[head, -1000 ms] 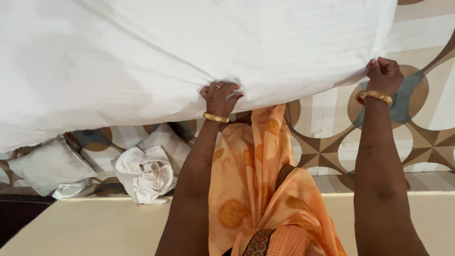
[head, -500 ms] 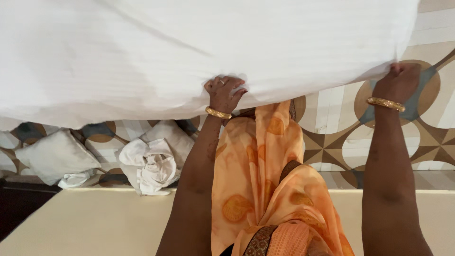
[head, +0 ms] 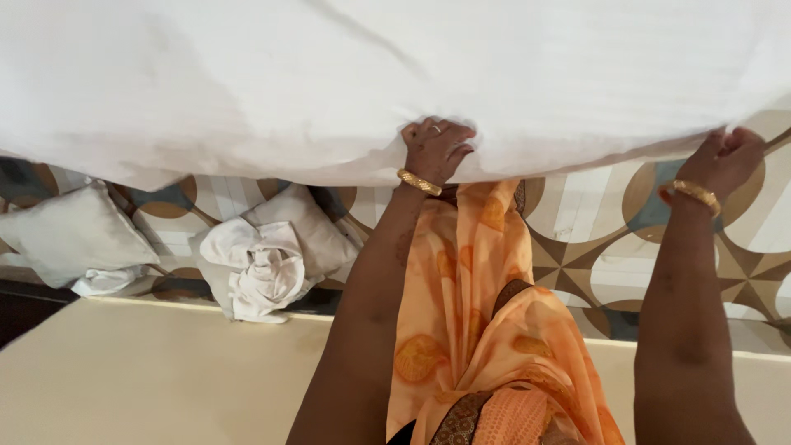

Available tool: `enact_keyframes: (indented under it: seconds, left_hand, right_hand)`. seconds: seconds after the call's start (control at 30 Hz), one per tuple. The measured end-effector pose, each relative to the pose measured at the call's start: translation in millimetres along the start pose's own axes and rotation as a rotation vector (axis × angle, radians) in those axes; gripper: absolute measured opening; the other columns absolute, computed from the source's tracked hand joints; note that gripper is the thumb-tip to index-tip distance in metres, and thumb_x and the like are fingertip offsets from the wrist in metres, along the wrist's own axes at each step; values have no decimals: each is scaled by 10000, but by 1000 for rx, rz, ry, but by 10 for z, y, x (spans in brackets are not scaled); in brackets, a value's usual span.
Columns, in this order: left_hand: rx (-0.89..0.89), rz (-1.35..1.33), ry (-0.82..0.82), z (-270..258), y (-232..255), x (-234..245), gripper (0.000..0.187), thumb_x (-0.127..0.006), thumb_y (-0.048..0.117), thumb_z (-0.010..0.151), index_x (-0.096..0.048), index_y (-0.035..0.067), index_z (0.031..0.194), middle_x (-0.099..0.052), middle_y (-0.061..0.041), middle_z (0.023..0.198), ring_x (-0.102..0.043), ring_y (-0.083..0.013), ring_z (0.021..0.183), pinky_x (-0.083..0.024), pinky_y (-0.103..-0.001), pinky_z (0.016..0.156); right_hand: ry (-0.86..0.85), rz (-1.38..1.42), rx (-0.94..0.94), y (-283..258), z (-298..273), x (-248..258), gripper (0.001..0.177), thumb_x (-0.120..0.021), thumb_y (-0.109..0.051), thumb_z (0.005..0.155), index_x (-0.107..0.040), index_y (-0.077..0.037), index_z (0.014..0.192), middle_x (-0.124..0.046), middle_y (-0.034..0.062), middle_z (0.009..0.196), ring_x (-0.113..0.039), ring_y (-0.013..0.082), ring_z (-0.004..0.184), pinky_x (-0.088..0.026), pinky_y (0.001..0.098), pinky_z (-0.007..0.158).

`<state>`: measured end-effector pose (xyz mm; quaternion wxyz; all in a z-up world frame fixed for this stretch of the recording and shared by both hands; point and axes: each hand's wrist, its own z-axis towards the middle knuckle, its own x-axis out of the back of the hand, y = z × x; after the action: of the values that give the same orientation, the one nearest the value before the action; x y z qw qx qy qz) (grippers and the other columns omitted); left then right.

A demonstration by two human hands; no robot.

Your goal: The person smooths and pulls a white sheet over a bed, tucking the edges in on one side.

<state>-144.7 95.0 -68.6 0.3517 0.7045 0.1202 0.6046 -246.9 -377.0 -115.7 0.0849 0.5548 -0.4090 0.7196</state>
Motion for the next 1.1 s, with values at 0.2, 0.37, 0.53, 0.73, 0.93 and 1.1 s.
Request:
enact_keyframes:
  seconds: [0.2,0.37,0.53,0.73,0.93,1.1]
  left_hand:
    - [-22,-93,-49,-58,-82,85,288,-781,411,854,-731,262,1095,-731,68,1074,-591,-179,1053,-308,-428,979]
    - [25,-193,-125,-4,-150,132,307,-774,420,890,-724,233,1129,-728,56,1020,-618,-162,1032,-315,-447,1041]
    - [131,-204,-174,114,-66,129,309,-762,424,837,-724,227,1072,-742,69,982,-667,-141,983,-337,-435,947]
    - [222,-138,-396,154,-106,193,272,-722,377,870,-733,226,1096,-721,30,936,-657,-164,966,-348,-424,962]
    - [257,-170,-340,157,-676,423,339,-699,392,956,-702,147,1190,-717,-61,1166,-645,-254,1099,-510,-424,1008]
    - [263,2,416,76,-1344,1043,368,-763,264,946,-678,72,1248,-673,-143,1314,-603,-323,1269,-469,-424,1106]
  right_hand:
    - [50,-209,352,-541,-426,-47,357,-604,-89,1093,-510,58,1404,-537,217,1445,-527,340,1358,-459,462,1144]
    - [-30,-96,523,-1394,-487,-383,451,-572,-238,1123,-500,59,1454,-462,253,1563,-410,420,1477,-311,567,1248]
    - [-250,-123,562,-2562,-530,-886,727,-668,-450,1092,-392,-24,1612,-301,269,1707,-249,453,1599,-189,656,1271]
    - [-749,-475,216,-3326,-58,-884,1217,-789,-737,753,-93,-346,1671,75,130,1720,87,459,1547,-144,864,1084]
    - [-775,-507,-23,-3201,378,-1061,1467,-937,-575,630,17,-295,1709,117,198,1732,47,582,1536,-406,710,1086]
    - [-778,-568,-58,-3190,391,-1130,1512,-966,-531,601,21,-245,1709,109,232,1726,-11,632,1517,-425,695,1077]
